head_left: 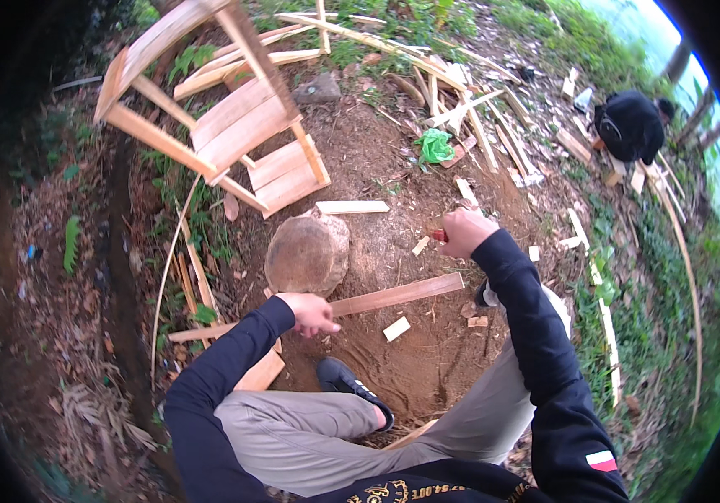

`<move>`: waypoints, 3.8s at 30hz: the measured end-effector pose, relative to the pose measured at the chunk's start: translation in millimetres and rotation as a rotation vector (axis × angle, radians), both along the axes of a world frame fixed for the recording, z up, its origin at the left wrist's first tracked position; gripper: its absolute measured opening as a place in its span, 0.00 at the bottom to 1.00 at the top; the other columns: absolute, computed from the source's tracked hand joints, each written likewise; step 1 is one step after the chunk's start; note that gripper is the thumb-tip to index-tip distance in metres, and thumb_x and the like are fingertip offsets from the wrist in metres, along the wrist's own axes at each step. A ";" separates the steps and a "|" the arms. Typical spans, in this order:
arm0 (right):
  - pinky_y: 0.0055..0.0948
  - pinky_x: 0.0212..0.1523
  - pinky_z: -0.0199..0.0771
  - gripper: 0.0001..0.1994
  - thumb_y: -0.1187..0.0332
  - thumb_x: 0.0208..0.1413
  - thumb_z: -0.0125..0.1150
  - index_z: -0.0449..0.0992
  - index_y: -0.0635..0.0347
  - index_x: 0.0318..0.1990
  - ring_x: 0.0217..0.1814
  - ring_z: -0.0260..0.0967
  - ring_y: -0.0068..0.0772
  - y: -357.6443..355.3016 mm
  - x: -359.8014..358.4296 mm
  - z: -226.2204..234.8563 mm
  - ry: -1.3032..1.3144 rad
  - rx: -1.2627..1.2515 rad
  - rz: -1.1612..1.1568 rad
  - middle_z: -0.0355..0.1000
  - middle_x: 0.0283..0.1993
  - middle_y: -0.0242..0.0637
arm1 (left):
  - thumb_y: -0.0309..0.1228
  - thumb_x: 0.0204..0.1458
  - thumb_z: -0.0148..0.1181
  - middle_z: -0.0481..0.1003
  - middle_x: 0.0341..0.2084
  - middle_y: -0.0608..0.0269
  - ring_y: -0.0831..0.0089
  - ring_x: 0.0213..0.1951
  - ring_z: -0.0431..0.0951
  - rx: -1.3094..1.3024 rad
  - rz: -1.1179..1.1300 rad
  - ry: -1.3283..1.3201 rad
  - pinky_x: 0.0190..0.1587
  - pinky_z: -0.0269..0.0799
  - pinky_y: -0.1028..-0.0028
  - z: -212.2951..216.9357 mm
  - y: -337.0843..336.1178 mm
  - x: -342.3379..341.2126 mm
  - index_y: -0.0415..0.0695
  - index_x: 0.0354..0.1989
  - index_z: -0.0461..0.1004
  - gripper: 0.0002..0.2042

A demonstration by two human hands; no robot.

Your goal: The person sits on the ground in a wooded area and uses a red hand saw to cut a long wooden plank resting on a tree stump. The person holds the wood steady with one hand and saws with the other, creating sawdust. A partially assembled wooden chair frame is visible nearby.

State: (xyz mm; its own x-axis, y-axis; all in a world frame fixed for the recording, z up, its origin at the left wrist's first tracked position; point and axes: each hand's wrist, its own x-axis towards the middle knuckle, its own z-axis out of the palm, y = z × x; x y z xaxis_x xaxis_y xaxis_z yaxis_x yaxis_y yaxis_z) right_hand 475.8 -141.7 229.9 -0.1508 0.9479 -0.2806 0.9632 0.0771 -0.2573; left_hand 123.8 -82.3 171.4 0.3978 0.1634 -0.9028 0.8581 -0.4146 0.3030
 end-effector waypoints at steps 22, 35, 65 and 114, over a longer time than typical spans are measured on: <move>0.42 0.39 0.80 0.08 0.69 0.48 0.59 0.81 0.64 0.29 0.35 0.80 0.48 2.1 1.3 -13.7 0.132 0.159 -0.086 0.78 0.29 0.51 | 0.28 0.43 0.70 0.81 0.27 0.60 0.68 0.31 0.83 0.876 0.466 -0.637 0.36 0.79 0.68 -35.3 170.0 56.8 0.45 0.38 0.75 0.13; 0.42 0.41 0.81 0.08 0.68 0.44 0.63 0.82 0.63 0.30 0.37 0.79 0.49 4.3 10.8 -22.5 0.113 0.123 -0.038 0.79 0.31 0.51 | 0.25 0.57 0.63 0.78 0.41 0.55 0.65 0.39 0.83 0.409 1.302 -0.694 0.40 0.82 0.68 0.8 158.1 -102.8 0.41 0.49 0.67 0.14; 0.46 0.45 0.75 0.22 0.52 0.50 0.68 0.79 0.67 0.28 0.40 0.76 0.56 19.4 -9.4 -0.2 0.076 -0.052 0.028 0.76 0.32 0.58 | 0.33 0.58 0.63 0.79 0.44 0.61 0.66 0.50 0.79 -0.109 1.197 0.021 0.56 0.71 0.53 -64.1 91.2 -295.2 0.45 0.49 0.70 0.13; 0.44 0.41 0.75 0.21 0.53 0.50 0.67 0.76 0.67 0.28 0.36 0.76 0.55 8.6 -0.3 -10.6 0.042 -0.037 -0.047 0.75 0.29 0.54 | 0.53 0.52 0.61 0.71 0.52 0.51 0.55 0.57 0.70 0.933 -0.268 -0.202 0.56 0.65 0.55 -165.6 -27.4 -147.4 0.43 0.55 0.67 0.30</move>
